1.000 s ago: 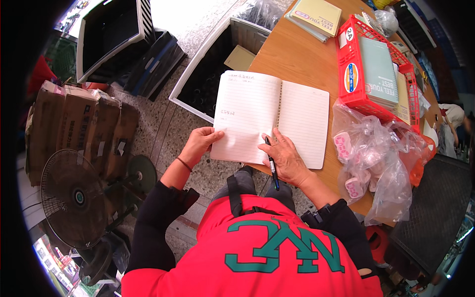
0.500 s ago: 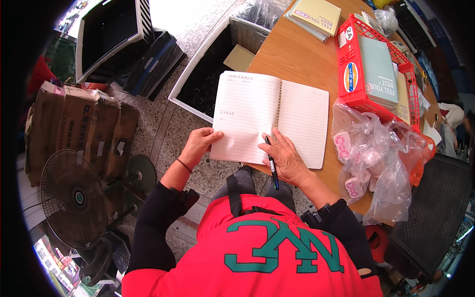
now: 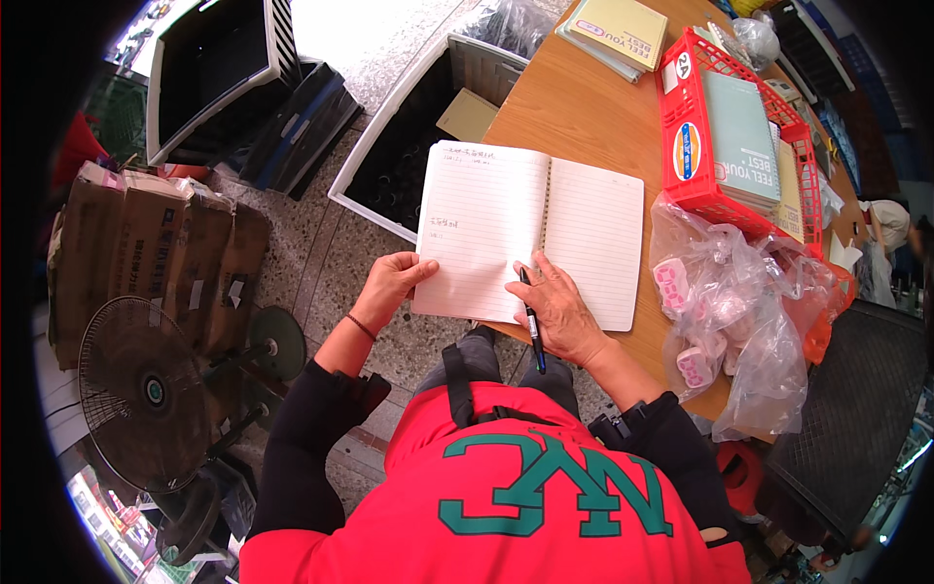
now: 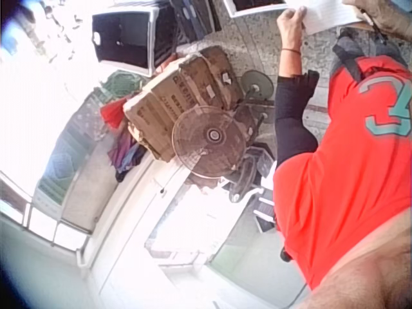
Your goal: Logging information in a notebook and then assembling small plastic toy components at a workshop table.
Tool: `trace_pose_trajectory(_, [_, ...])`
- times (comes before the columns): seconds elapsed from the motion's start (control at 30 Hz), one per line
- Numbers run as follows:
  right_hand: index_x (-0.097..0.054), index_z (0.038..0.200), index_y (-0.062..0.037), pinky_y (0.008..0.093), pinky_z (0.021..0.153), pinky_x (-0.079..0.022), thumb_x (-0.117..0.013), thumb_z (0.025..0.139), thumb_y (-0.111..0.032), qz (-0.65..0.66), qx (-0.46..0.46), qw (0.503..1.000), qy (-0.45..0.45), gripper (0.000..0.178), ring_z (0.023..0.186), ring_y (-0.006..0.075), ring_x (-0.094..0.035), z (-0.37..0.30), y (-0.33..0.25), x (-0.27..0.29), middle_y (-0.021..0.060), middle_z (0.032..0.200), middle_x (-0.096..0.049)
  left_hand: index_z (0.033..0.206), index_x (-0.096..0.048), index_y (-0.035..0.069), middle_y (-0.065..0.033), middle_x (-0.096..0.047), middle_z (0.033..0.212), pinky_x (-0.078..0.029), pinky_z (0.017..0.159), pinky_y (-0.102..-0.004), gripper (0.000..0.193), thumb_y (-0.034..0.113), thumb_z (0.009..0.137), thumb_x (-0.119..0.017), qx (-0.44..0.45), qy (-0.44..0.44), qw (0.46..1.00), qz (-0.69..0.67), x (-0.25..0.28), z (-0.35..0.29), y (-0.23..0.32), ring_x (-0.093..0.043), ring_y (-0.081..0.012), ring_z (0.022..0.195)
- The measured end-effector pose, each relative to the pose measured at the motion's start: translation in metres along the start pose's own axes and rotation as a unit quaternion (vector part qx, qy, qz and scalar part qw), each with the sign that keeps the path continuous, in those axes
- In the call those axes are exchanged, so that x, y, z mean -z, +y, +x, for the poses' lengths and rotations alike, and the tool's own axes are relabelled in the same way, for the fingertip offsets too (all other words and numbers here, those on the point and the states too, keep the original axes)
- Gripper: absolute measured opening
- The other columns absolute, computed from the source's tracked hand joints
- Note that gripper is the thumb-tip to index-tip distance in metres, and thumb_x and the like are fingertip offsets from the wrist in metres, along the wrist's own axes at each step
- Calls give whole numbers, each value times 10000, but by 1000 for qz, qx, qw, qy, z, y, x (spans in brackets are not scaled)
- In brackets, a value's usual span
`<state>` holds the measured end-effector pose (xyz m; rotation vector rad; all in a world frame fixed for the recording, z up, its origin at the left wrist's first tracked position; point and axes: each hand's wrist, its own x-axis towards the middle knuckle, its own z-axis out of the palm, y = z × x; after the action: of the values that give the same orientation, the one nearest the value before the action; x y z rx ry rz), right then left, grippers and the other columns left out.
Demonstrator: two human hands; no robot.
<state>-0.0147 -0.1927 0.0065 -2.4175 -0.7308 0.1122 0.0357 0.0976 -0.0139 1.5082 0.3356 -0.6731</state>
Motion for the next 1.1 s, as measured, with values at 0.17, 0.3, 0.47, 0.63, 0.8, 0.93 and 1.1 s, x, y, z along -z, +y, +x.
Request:
trace_pose_trajectory(0.17, [-520,1237,-138,519,1068,-302,-637,857,-198,3,-1,1000,0,402,1334,415,-349,0,0,1,159,1348,-506,826,-673,28,11,-616,673,-395,494,-211,279,303,859,-712,-4,0,1000,5,-1,-1,1,-512,-47,553])
trace_pose_trajectory(0.3, [-524,1232,-136,519,1069,-302,-639,855,-198,2,-3,1000,2,400,1334,415,-349,0,0,0,162,1347,-506,828,-673,28,14,-614,672,-397,498,-210,279,302,860,-712,-5,-1,1000,11,-1,0,0,-513,-47,556])
trace_pose_trajectory(0.47, [-502,1237,-133,509,1075,-292,-654,845,-195,0,-3,1000,-6,426,1346,436,-325,-1,3,-2,148,1355,-503,832,-671,27,15,-614,677,-396,504,-205,280,302,861,-711,-1,-3,1000,13,0,1,0,-515,-47,563])
trace_pose_trajectory(0.63, [-503,1238,-139,508,1073,-295,-655,845,-202,1,-1,1000,-5,426,1344,434,-328,-1,3,-2,143,1356,-503,832,-670,25,17,-607,675,-383,498,-206,284,305,860,-712,-7,-11,1000,11,0,-1,4,-497,-44,554])
trace_pose_trajectory(0.8, [-501,1241,-140,506,1078,-290,-651,849,-211,1,-3,1000,-8,426,1348,429,-324,-1,3,-1,137,1365,-498,829,-669,25,23,-595,664,-373,492,-209,290,310,861,-711,-8,-15,1000,23,-1,-1,5,-483,-42,546])
trace_pose_trajectory(0.93, [-501,1242,-140,505,1082,-287,-651,848,-213,0,-7,1000,-10,428,1352,426,-319,-1,2,-1,135,1371,-494,826,-667,27,25,-588,656,-372,493,-210,295,316,863,-709,-10,-20,999,33,1,0,4,-481,-42,546])
trace_pose_trajectory(1.1, [-500,1244,-139,504,1081,-290,-659,842,-204,0,-8,1000,-10,437,1351,426,-322,-1,1,-1,135,1368,-497,843,-670,25,28,-591,668,-380,504,-208,290,312,871,-700,-13,-27,999,39,1,-1,5,-486,-41,560])
